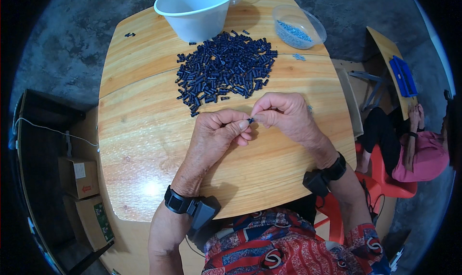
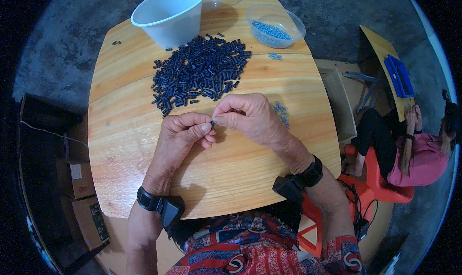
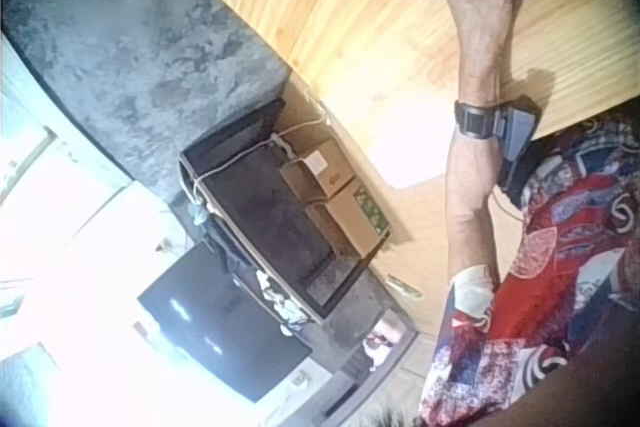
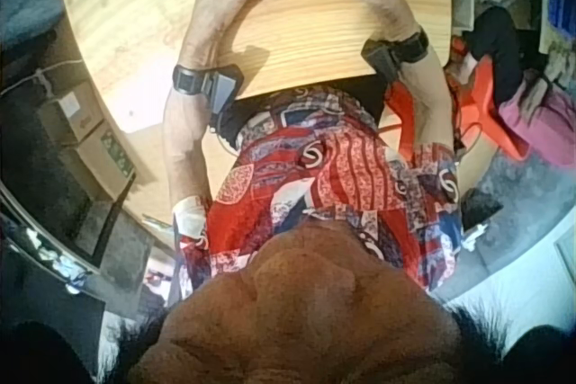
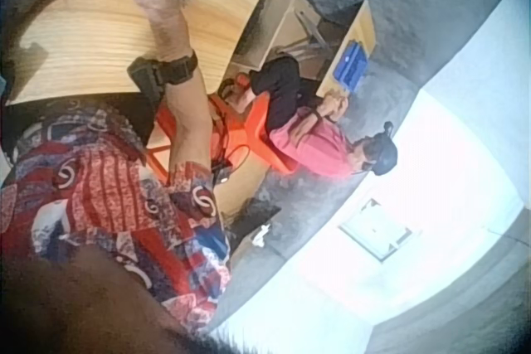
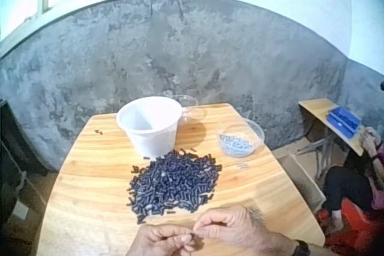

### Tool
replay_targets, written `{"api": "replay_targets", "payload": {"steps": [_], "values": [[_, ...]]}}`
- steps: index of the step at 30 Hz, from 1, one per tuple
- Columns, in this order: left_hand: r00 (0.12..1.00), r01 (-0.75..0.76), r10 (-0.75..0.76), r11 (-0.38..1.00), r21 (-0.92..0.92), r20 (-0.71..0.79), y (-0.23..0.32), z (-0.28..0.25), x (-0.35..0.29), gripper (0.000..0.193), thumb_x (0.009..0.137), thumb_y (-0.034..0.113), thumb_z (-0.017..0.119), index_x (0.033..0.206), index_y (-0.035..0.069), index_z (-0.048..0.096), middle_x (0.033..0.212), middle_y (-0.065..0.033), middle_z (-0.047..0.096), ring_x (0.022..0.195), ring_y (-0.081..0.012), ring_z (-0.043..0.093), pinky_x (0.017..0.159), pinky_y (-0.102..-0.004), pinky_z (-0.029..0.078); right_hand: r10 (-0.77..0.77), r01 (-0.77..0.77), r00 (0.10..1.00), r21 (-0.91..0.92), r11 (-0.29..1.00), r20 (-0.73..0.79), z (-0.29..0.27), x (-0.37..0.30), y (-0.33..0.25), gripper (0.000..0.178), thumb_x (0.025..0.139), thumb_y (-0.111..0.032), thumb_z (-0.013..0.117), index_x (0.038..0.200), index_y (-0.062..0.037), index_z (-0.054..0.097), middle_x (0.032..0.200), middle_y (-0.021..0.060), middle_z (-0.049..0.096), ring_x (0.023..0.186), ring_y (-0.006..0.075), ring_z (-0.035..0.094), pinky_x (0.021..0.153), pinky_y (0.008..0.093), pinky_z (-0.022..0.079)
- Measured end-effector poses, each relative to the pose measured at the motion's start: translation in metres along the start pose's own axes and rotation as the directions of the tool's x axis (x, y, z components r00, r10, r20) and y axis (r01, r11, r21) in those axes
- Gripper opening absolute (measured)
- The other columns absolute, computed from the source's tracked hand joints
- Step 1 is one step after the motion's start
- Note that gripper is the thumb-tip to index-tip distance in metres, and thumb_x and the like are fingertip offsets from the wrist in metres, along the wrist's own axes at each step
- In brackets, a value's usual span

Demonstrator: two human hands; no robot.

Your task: Assembling small blue and black plastic or rubber components at a workbench.

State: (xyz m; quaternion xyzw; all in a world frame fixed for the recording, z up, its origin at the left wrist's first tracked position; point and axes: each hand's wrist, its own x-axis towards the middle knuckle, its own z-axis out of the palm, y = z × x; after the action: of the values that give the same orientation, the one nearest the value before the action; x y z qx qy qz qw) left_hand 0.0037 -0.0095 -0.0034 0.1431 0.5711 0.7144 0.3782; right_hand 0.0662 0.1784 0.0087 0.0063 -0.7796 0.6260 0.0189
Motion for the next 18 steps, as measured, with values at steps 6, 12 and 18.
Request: {"api": "replay_targets", "payload": {"steps": [6,12,18], "values": [[1.000,-0.020,0.019,0.998,-0.054,-0.021,-0.002,-0.002,0.000,0.013,0.088,0.004,0.061,0.097,-0.002,0.067,0.079,-0.0097,0.068,0.067,-0.0141,0.065,0.059,-0.0233,0.053,-0.060,0.059,0.998,-0.022,0.998,-0.017,0.003,0.001,0.003,0.008,0.083,-0.008,0.068,0.085,-0.0009,0.067,0.074,0.0004,0.064,0.070,0.0041,0.055,0.061,0.0210,0.046],[0.997,-0.050,0.050,0.999,-0.001,-0.050,-0.005,0.001,0.001,0.013,0.088,0.004,0.061,0.097,-0.002,0.067,0.079,-0.0094,0.068,0.067,-0.0134,0.064,0.059,-0.0232,0.053,-0.070,0.071,0.995,0.019,0.997,-0.064,0.005,0.002,0.007,0.007,0.083,-0.007,0.067,0.085,-0.0008,0.067,0.072,0.0002,0.064,0.067,0.0043,0.055,0.060,0.0206,0.046],[0.993,-0.058,0.058,0.998,-0.001,-0.103,-0.006,0.004,-0.001,0.013,0.088,0.005,0.061,0.097,-0.002,0.068,0.078,-0.0089,0.068,0.067,-0.0124,0.064,0.060,-0.0230,0.053,-0.002,0.015,0.996,0.149,0.989,-0.090,0.007,0.002,0.011,0.008,0.085,-0.008,0.066,0.085,0.0005,0.065,0.070,-0.0011,0.061,0.065,0.0044,0.055,0.057,0.0196,0.045]]}}
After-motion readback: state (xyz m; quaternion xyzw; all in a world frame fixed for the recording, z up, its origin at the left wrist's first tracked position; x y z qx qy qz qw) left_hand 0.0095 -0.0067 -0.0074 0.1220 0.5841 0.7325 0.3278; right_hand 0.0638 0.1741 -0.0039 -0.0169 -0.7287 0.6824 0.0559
